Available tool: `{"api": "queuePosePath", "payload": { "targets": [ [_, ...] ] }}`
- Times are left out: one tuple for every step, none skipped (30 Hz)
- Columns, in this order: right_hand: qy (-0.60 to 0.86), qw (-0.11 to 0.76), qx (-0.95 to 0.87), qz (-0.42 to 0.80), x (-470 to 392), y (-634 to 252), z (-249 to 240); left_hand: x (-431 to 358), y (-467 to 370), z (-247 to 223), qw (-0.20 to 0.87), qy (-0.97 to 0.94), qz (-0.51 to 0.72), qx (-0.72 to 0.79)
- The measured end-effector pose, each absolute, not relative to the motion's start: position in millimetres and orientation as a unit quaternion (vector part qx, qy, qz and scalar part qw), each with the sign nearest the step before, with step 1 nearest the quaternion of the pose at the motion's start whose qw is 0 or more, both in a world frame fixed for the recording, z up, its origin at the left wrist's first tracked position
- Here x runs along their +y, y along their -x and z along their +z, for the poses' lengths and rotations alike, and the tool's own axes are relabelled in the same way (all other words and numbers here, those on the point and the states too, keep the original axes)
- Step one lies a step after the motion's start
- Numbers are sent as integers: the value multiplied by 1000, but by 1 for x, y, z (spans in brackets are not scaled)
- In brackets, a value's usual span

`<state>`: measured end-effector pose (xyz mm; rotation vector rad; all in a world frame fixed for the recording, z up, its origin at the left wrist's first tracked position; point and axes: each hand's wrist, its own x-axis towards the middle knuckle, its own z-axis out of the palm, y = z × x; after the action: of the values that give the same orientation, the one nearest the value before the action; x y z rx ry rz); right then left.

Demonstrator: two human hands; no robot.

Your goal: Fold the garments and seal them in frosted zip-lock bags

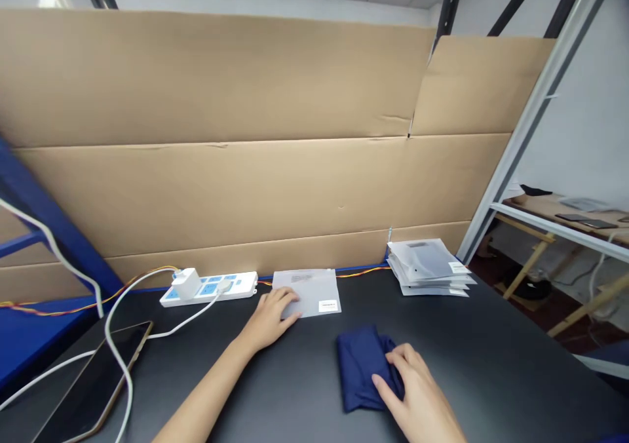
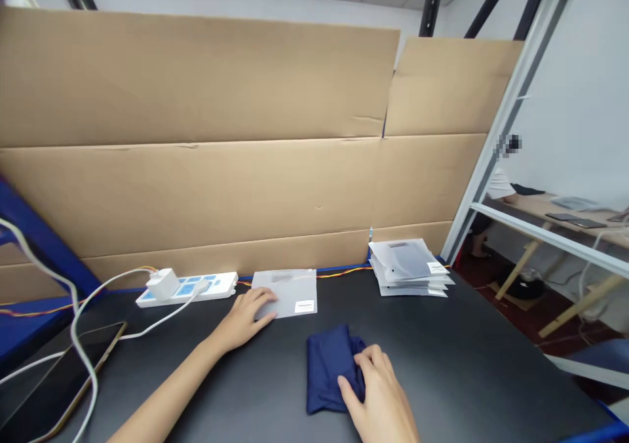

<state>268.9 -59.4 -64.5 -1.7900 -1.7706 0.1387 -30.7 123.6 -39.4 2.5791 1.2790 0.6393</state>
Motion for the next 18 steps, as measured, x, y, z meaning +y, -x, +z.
{"api": "queuePosePath", "payload": {
  "targets": [
    [671,307,-671,64,-58,-270,-63,122,30,-42,96,-872,213,430],
    [665,310,-675,77,-57,-272,-60,120,29,-43,94,-874,211,427],
    [657,315,-679,89,-56,-273,-58,118,30,-44,90,-877,208,424],
    [648,320,-683,103,-56,-275,-55,114,30,-44,86,-880,204,420],
    [641,324,-686,116,-55,-277,-52,111,31,-43,82,-884,200,415],
    [635,327,-688,129,-55,-279,-50,107,32,-42,78,-887,196,411],
    [631,330,-688,140,-55,-282,-48,103,34,-40,75,-889,192,408],
    [629,331,-687,148,-54,-284,-47,98,36,-39,73,-891,189,406],
    [630,330,-686,153,-54,-286,-46,93,38,-37,73,-892,186,406],
    [633,325,-686,154,-53,-289,-46,87,39,-36,72,-892,182,407],
    [638,319,-684,152,-52,-292,-47,81,41,-35,70,-892,178,409],
    [646,313,-680,147,-50,-295,-49,74,43,-34,69,-893,171,411],
    [655,307,-676,142,-49,-298,-50,67,45,-34,66,-893,164,414],
    [663,303,-671,137,-48,-301,-52,59,46,-33,62,-894,157,415],
    [667,302,-667,136,-46,-304,-53,50,48,-34,57,-895,150,416],
    [669,301,-665,139,-45,-306,-54,42,50,-34,51,-897,144,414],
    [670,300,-663,146,-44,-308,-55,33,52,-35,45,-898,141,414],
    [671,297,-662,155,-43,-310,-55,24,54,-35,40,-899,138,414]
  ]
}}
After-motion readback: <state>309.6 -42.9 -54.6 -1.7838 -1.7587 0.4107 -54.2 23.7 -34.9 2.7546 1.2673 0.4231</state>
